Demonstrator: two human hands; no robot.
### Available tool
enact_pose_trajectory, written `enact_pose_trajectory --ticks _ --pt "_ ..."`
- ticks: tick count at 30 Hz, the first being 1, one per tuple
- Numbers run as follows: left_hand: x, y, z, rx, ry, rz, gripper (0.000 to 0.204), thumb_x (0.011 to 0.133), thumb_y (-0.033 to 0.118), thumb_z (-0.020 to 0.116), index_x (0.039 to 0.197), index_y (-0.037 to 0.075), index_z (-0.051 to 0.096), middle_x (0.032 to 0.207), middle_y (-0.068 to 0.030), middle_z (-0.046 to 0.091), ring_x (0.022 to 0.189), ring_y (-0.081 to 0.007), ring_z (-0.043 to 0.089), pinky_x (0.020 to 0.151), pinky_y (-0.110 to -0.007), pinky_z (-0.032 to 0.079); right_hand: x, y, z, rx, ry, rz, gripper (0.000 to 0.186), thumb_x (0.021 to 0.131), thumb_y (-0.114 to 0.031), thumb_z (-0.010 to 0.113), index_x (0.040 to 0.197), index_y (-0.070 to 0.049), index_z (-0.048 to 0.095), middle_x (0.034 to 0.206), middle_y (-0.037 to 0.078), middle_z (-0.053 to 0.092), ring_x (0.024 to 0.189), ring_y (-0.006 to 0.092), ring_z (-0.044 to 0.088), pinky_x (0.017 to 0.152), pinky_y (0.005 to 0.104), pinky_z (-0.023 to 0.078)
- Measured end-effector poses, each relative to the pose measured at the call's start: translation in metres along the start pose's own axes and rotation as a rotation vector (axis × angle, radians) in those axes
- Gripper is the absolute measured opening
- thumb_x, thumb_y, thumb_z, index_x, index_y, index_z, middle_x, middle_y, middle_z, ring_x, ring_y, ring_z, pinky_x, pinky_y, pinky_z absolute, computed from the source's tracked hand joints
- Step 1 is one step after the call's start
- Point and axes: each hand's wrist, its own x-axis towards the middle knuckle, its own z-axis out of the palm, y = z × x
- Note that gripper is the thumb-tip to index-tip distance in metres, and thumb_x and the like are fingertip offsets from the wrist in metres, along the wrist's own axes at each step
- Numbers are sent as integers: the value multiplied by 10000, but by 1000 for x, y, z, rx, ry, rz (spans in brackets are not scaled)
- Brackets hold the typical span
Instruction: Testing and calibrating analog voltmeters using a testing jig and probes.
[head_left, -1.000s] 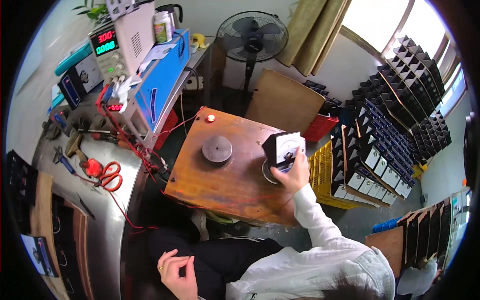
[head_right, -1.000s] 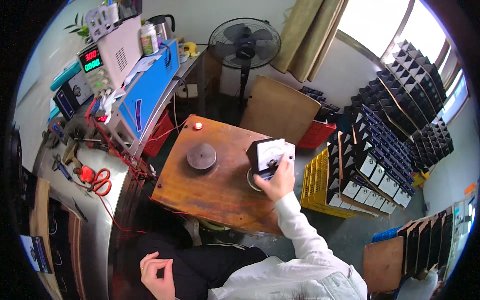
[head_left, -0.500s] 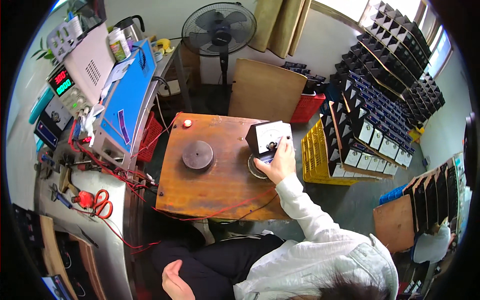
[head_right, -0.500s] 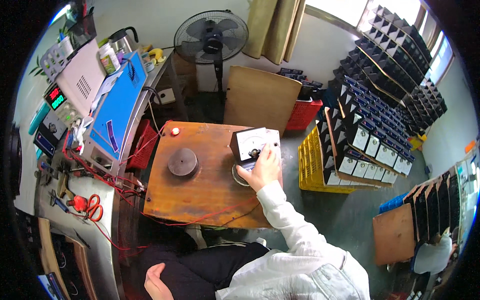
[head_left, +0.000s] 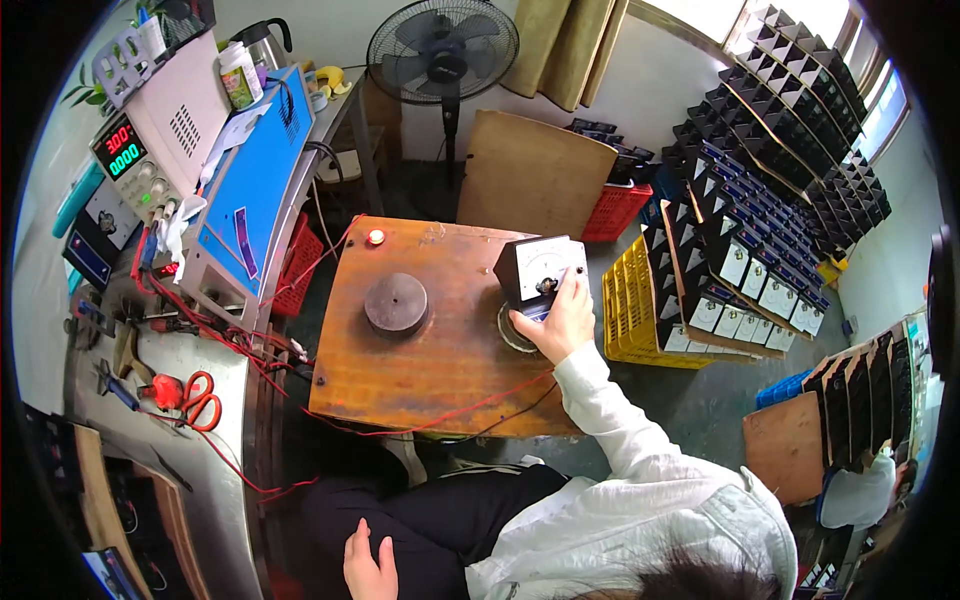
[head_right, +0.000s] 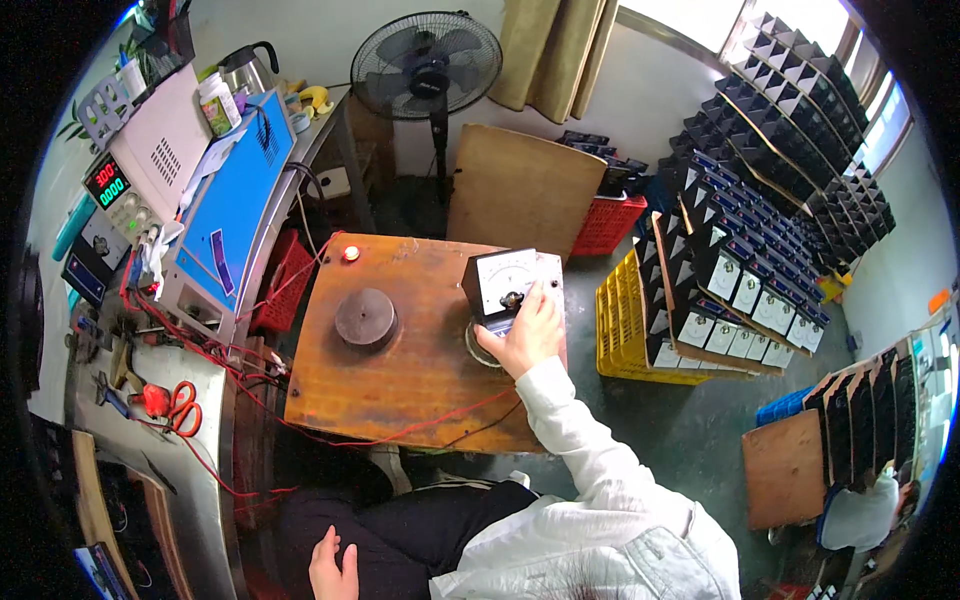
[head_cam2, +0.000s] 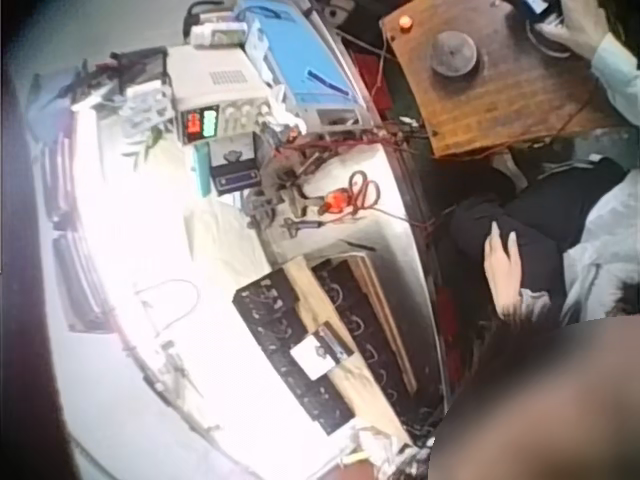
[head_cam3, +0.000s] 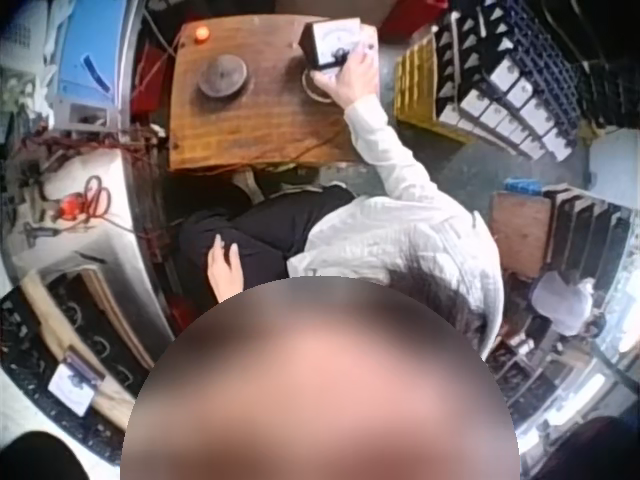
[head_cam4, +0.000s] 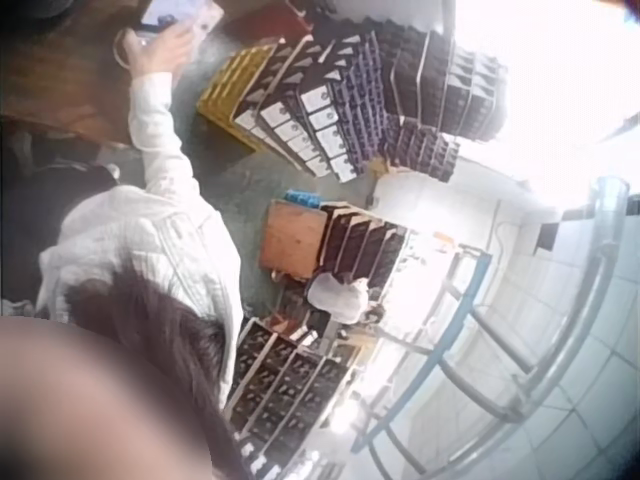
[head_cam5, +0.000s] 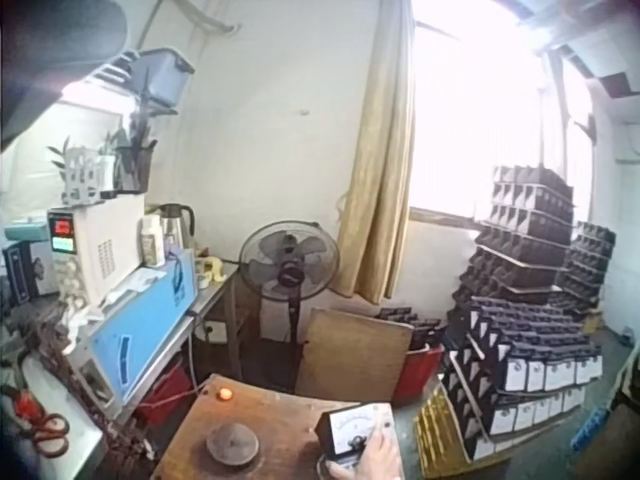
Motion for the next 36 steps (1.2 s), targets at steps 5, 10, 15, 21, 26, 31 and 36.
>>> enact_pose_trajectory --ticks 5,10,15,21,26,31,36 --pt "2 -4 -2 12 -21 -43 459 1012 261 574 1366 -30 557 1224 -282 636 1139 -421 617 1005 -430 485 1 2 2 -4 7 -15 1213 625 -540 863 1479 95 281 1288 260 499 1149 435 518 989 495 448" --pt "4 3 1 4 -2 -42 460 1011 261 575 1367 -30 557 1227 -280 634 1140 -421 617 1002 -428 484 8 11 0 -9 0 -57 1210 631 -538 861 1479 99 277 1287 262 498 1154 433 518 991 490 449" --pt "5 7 5 7 8 -28 457 1010 259 576 1364 -31 560 1252 -277 625 1154 -423 609 1010 -419 478 13 15 -9 24 -89 -1 1234 658 -537 849 1515 86 216 1369 286 433 1199 457 495 1005 491 452" --pt "-22 -22 -5 -64 182 -71 423 979 199 629 1341 -14 586 1244 -262 632 1143 -418 612 1008 -428 476 -4 -18 1 71 -49 -184 1138 636 -436 887 1457 100 309 1292 293 503 1183 443 507 1030 501 427" --pt "-15 17 -19 -99 681 30 588 867 68 726 1413 11 515 1373 -217 566 1279 -389 543 1061 -424 450 -99 -138 -39 812 -278 -551 1211 616 -257 911 1530 100 201 1432 318 427 1310 458 449 1120 483 360" --pt "-26 -1 -44 -70 1122 46 986 814 58 782 1582 -5 167 1556 -269 336 1417 -422 392 1162 -457 319 -202 -262 -97 973 -581 -1137 1131 624 -250 884 1507 95 267 1397 280 478 1244 432 500 1019 493 408" --pt "-50 -64 -101 -652 913 27 1098 701 -33 836 1585 71 192 1404 -185 496 1292 -284 525 1060 -386 453 -231 -293 -102 1020 -746 -1167 1053 716 -157 850 1538 71 233 1383 262 504 1214 404 547 1002 464 447"
